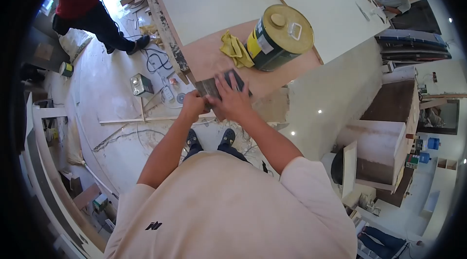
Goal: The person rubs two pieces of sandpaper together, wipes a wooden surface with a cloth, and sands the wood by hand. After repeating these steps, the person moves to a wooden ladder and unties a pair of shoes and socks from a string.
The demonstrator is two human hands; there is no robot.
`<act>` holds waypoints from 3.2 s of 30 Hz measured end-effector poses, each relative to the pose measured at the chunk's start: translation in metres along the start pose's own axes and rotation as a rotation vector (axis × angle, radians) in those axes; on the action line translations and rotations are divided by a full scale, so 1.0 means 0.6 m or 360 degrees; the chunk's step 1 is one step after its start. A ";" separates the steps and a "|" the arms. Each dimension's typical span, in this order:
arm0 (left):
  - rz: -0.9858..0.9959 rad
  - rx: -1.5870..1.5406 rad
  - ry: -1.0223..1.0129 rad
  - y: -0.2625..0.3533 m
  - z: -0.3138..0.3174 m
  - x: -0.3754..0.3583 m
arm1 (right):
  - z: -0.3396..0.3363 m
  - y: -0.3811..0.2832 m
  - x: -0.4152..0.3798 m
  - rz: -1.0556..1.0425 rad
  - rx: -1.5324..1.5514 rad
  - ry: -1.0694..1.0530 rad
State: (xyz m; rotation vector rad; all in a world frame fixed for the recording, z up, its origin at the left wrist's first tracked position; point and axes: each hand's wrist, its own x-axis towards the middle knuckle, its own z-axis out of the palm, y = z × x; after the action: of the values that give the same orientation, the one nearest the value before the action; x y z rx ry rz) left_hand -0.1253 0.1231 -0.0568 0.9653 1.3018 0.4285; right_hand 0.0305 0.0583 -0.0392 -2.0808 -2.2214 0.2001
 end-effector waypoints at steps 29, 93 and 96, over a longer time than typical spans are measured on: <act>0.0218 0.0065 0.0117 -0.069 -0.005 0.043 | -0.004 -0.042 -0.078 -0.0068 -0.0067 -0.0288; 0.0292 0.0391 0.0237 -0.028 -0.006 0.014 | 0.015 -0.017 -0.065 -0.0009 -0.0053 -0.0017; 0.0205 0.0366 0.0229 -0.049 0.004 0.001 | 0.006 -0.014 0.044 0.0028 0.0042 0.0020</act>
State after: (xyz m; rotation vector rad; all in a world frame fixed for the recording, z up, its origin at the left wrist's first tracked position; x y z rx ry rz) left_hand -0.1298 0.1060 -0.0807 1.2338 1.4459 0.4609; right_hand 0.0199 0.0843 -0.0420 -2.0827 -2.1822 0.2156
